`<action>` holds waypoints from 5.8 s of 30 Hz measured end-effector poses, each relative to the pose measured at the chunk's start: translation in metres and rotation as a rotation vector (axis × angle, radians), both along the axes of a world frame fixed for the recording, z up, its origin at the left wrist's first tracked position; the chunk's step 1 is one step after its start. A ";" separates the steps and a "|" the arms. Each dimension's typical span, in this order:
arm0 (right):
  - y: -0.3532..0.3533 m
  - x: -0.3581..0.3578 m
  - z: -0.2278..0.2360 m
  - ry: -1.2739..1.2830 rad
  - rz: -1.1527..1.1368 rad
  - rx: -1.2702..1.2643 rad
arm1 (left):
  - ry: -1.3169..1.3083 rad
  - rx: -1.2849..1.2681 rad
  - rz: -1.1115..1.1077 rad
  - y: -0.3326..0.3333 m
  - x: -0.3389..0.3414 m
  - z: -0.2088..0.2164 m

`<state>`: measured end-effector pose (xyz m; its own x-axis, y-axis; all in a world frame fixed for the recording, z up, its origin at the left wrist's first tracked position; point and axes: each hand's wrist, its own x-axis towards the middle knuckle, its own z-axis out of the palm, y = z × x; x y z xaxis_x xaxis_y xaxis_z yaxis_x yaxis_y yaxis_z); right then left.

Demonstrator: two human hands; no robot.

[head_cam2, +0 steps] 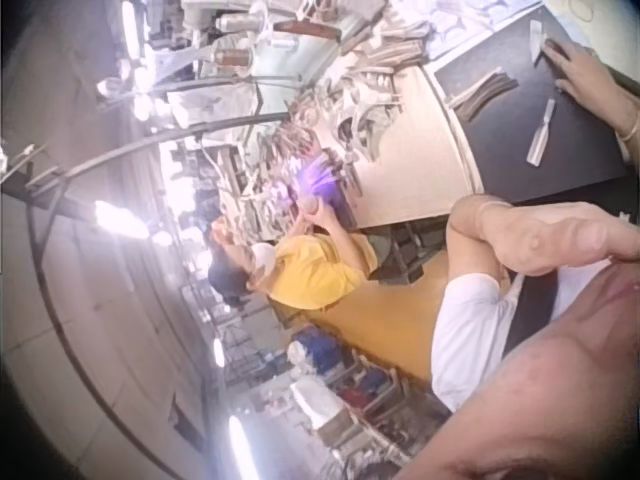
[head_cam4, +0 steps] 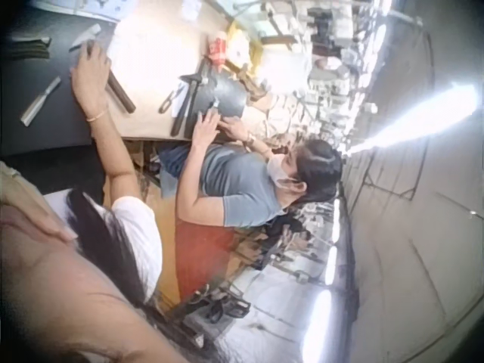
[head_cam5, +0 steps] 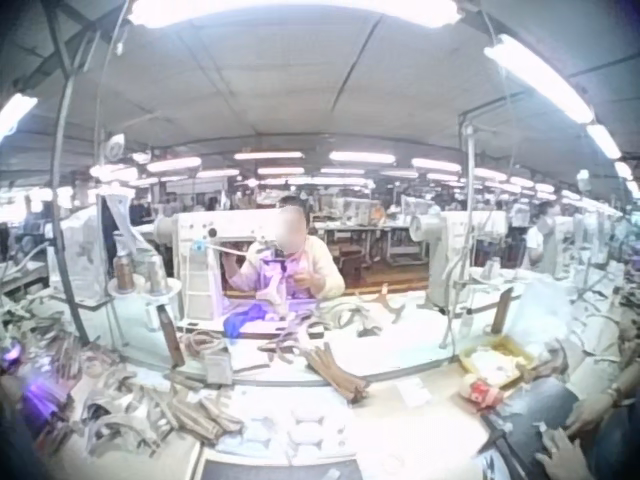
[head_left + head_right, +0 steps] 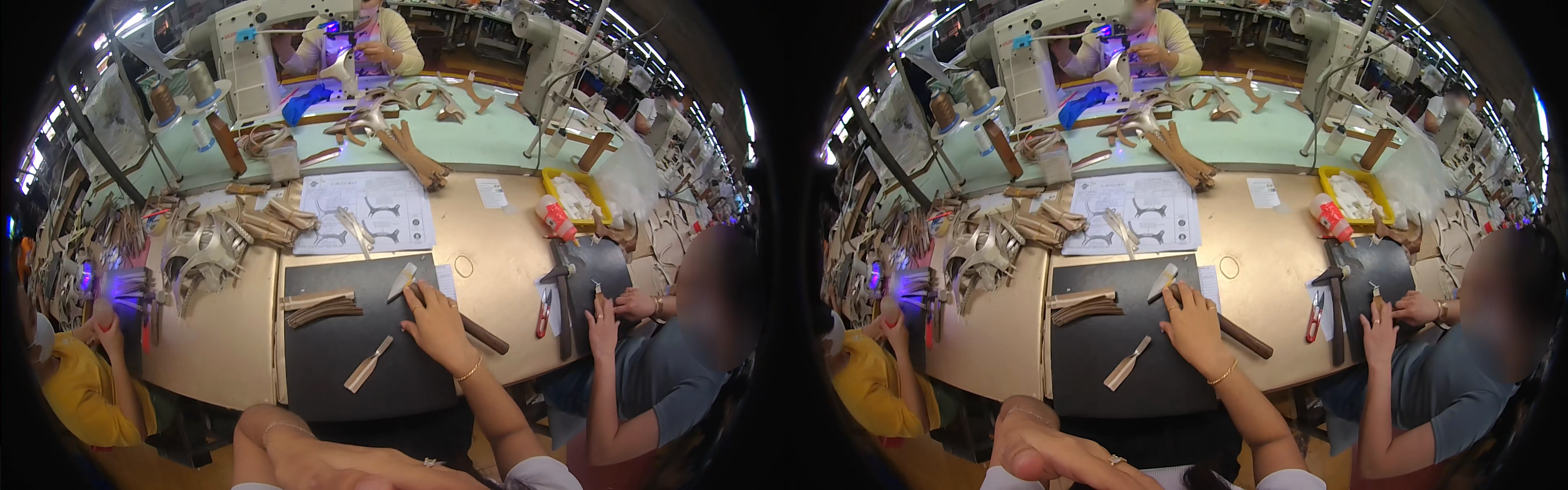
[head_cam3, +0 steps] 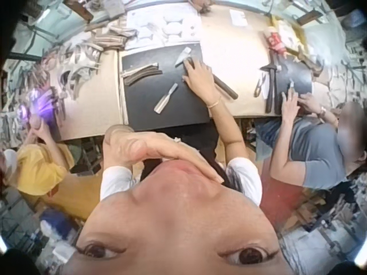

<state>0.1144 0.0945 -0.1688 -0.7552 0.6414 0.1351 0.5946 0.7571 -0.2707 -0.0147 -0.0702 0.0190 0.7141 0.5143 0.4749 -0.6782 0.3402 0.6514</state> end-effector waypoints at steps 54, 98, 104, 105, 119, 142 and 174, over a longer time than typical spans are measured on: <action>-0.069 0.021 0.022 0.210 0.029 -0.204 | 1.744 0.224 1.717 -0.004 0.001 -0.210; -0.074 0.029 -0.029 0.384 -0.084 -0.213 | 1.741 0.211 1.651 0.008 -0.013 -0.239; -0.075 0.028 -0.022 0.342 -0.111 -0.207 | 1.729 0.230 1.689 0.010 -0.009 -0.241; -0.075 0.027 -0.022 0.332 -0.119 -0.209 | 1.700 0.227 1.694 0.009 -0.010 -0.242; -0.074 0.028 -0.018 0.298 -0.142 -0.213 | 1.689 0.301 1.714 0.011 -0.010 -0.243; -0.045 0.051 0.079 0.537 -0.096 -0.344 | 1.681 0.323 1.754 0.005 0.000 -0.225; -0.063 0.020 0.006 0.264 -0.087 -0.239 | 1.661 0.331 1.693 0.006 0.000 -0.218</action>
<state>0.1344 0.0317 -0.1626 -0.6556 0.7388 0.1562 0.5400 0.6033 -0.5868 -0.0147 -0.0640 -0.1994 -0.3580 0.8722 0.3332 0.7856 0.0885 0.6124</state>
